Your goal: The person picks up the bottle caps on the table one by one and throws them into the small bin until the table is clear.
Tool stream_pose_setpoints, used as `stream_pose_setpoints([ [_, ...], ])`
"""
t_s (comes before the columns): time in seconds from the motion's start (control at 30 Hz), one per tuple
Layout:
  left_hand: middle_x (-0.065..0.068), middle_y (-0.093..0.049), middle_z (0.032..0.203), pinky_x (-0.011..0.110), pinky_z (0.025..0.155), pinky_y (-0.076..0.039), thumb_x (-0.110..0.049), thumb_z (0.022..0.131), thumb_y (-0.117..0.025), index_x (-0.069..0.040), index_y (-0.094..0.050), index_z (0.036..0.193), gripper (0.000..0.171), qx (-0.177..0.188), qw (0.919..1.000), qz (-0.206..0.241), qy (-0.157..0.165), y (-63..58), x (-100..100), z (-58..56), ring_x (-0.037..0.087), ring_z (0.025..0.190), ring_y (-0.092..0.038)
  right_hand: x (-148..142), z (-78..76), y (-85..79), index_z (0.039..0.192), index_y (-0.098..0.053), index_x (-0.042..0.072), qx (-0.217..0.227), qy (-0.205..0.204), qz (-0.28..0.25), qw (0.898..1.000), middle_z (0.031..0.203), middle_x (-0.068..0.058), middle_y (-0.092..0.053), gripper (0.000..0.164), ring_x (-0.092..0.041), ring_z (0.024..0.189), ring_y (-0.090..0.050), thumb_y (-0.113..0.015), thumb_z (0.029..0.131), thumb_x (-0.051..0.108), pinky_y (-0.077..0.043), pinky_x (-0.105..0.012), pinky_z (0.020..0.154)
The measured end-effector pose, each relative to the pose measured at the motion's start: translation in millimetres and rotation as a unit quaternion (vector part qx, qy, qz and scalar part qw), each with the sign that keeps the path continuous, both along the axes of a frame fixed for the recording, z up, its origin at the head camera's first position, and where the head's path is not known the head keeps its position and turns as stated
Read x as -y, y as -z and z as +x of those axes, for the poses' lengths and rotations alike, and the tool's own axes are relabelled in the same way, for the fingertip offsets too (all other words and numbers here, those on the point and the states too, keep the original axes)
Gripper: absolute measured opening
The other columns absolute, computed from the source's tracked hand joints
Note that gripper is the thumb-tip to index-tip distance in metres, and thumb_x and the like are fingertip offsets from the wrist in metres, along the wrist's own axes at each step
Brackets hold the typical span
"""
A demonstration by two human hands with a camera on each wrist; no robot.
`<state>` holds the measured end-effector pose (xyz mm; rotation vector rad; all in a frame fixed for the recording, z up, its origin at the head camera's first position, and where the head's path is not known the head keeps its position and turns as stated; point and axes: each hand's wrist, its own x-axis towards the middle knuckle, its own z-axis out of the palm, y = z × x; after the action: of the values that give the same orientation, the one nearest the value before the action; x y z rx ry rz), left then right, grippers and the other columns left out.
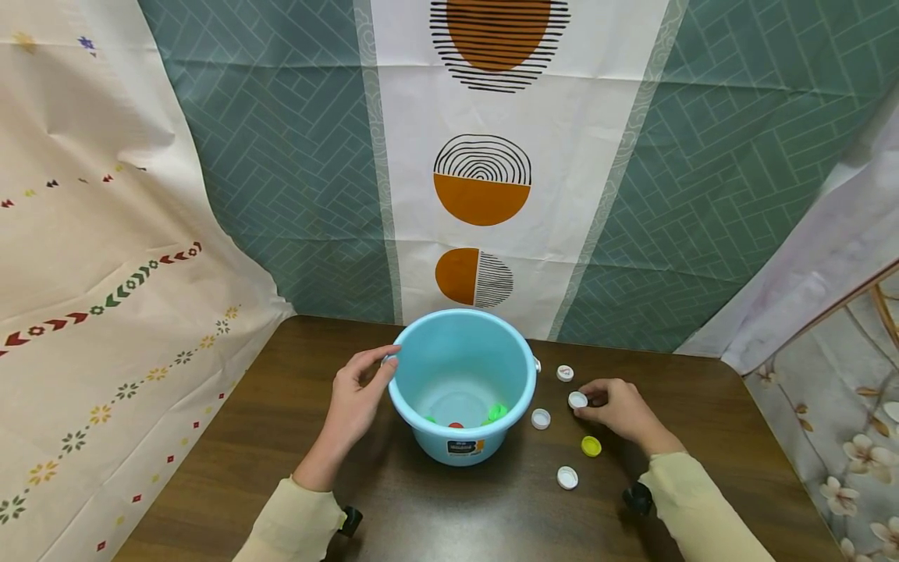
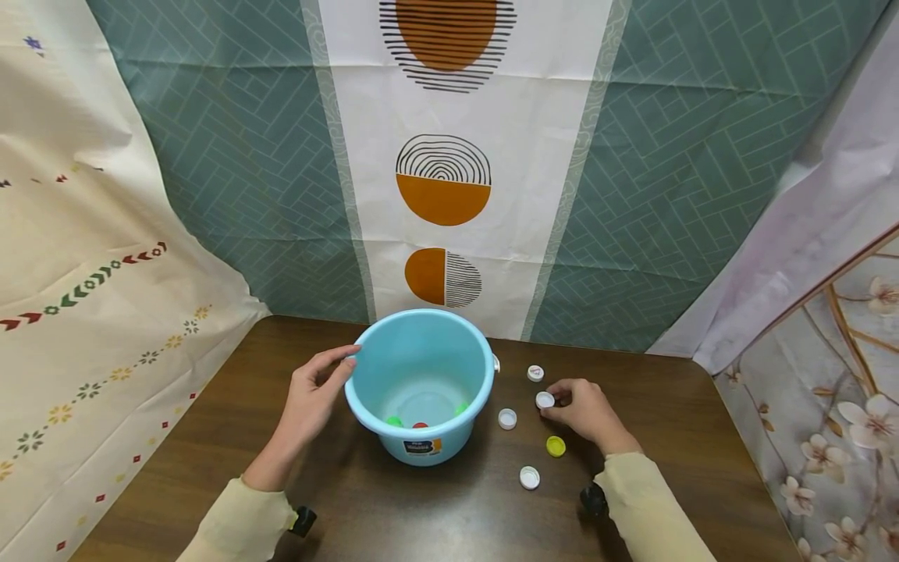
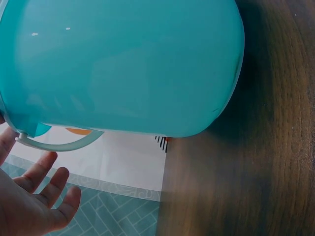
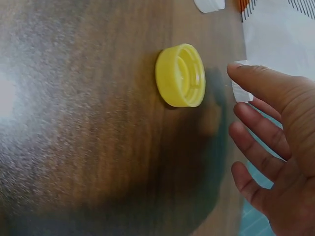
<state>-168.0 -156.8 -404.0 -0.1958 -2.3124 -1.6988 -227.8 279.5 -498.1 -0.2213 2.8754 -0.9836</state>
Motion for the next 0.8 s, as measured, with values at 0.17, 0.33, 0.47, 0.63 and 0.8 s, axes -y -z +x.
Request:
stream_pose_setpoints([
  [0.17,0.005,-0.061,0.117,0.034,0.093,-0.043,-0.025,0.091,-0.061,-0.013,-0.065,0.118,0.029,0.000,1.0000,-0.004,-0.003,-0.2,0,0.1,0.015,0.110,-0.053,-4,-0.9,-7.3,0.103,-0.068,0.010,-0.012,0.004,-0.005,1.000,0.096,-0.004,-0.069,0.035,-0.018,0.089,-0.064,-0.078,0.075,0.028,-0.053,-0.035,0.076],
  [0.33,0.006,-0.061,0.117,0.036,0.093,-0.043,-0.025,0.091,-0.062,-0.013,-0.065,0.118,0.029,0.000,1.0000,-0.003,-0.002,-1.9,0,0.9,0.016,0.111,-0.053,-5,-2.1,-13.6,0.104,-0.067,0.011,-0.022,0.010,-0.005,1.000,0.098,-0.004,-0.069,0.035,-0.018,0.090,-0.064,-0.078,0.076,0.029,-0.053,-0.035,0.077],
  [0.47,0.007,-0.061,0.118,0.031,0.093,-0.043,-0.025,0.091,-0.061,-0.012,-0.065,0.118,0.030,0.001,1.0000,-0.002,0.001,-2.1,0,0.9,0.016,0.111,-0.053,-3,-2.6,-19.6,0.104,-0.067,0.012,-0.034,0.014,-0.011,0.999,0.098,-0.004,-0.069,0.035,-0.019,0.089,-0.064,-0.078,0.075,0.030,-0.053,-0.036,0.078],
  [0.63,0.007,-0.060,0.118,0.028,0.093,-0.044,-0.025,0.091,-0.061,-0.012,-0.065,0.118,0.030,0.001,1.0000,-0.003,0.002,-1.4,0,0.4,0.015,0.111,-0.053,-1,-2.9,-28.9,0.103,-0.067,0.012,-0.055,0.015,-0.017,0.998,0.097,-0.004,-0.070,0.036,-0.019,0.089,-0.064,-0.078,0.075,0.032,-0.053,-0.035,0.077],
  [0.8,0.008,-0.061,0.118,0.038,0.096,-0.042,-0.024,0.091,-0.061,-0.011,-0.065,0.118,0.030,0.000,1.0000,0.003,0.004,-1.6,0,1.1,0.016,0.111,-0.053,4,-2.7,-37.9,0.106,-0.067,0.014,-0.069,0.019,-0.020,0.997,0.100,-0.003,-0.069,0.037,-0.020,0.090,-0.063,-0.078,0.076,0.033,-0.053,-0.036,0.078],
])
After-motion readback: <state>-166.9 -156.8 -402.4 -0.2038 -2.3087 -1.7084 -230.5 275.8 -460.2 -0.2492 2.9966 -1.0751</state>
